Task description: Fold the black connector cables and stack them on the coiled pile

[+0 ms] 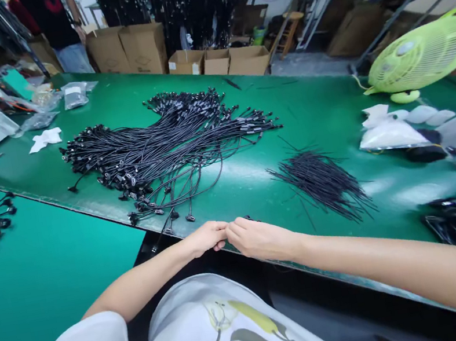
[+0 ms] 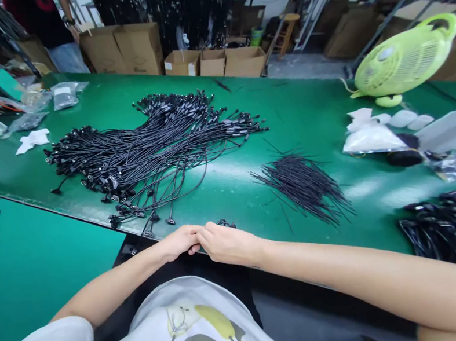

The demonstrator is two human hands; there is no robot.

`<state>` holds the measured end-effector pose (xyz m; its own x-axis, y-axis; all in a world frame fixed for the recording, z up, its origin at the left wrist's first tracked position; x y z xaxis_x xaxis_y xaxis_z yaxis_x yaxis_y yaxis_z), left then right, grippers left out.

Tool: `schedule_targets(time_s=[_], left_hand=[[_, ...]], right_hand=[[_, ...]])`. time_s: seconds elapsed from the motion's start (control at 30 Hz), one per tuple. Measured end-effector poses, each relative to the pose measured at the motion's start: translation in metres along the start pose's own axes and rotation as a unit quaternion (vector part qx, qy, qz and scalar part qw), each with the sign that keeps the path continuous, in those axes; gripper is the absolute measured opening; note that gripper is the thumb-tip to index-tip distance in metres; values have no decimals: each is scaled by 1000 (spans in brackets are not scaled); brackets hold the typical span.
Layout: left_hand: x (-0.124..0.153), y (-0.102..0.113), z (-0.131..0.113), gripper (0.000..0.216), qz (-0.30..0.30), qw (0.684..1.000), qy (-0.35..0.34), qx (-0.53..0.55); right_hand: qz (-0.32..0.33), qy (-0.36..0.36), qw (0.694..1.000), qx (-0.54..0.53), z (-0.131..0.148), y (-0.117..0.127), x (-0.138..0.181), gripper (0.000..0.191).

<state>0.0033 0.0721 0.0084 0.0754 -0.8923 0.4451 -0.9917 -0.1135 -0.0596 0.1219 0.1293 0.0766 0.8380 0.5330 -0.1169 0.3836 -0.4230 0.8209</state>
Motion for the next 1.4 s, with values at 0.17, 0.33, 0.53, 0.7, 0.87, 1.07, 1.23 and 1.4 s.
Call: schedule_targets(time_s=[0.17, 0.33, 0.53, 0.7, 0.87, 1.07, 1.23, 1.4], left_hand=[[0, -1, 9, 19, 13, 1000, 19, -12], [4, -9, 1, 5, -41, 999, -23, -2], [-12, -1, -23, 27, -132, 957, -54, 254], [0, 16, -36, 44, -228, 947, -187, 130], [2, 12, -27, 44, -151, 973, -171, 30], [-17, 13, -20, 53, -85, 979, -51, 176], [-8, 11, -33, 42, -93, 968, -115, 202], [-3, 1, -34, 39, -97, 954, -175, 223]], right_hand=[[26, 30, 998, -43, -1, -2, -3, 18], [43, -70, 994, -77, -10, -20, -1, 17], [-14, -422, 879, -220, -23, -44, -7, 23], [-115, -572, 675, -451, -20, -55, -2, 32], [-160, -594, 719, -324, -29, -42, 17, 29], [-160, -378, 907, -94, -6, -11, -4, 23], [-156, -416, 888, -116, -10, -10, 3, 24], [-196, -587, 568, -543, -10, -42, 14, 27]])
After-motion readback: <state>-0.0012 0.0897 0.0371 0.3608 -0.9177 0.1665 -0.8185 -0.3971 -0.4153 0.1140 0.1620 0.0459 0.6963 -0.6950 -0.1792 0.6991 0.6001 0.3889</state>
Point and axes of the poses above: each hand's wrist, its own x-axis away from the middle knuckle, its own y-axis out of the back of the hand, z = x × y, the point moved 3 cm from there along -x, towards the middle knuckle, and after that the axes turned 8 degrees about -z, right-handed, at the moved point
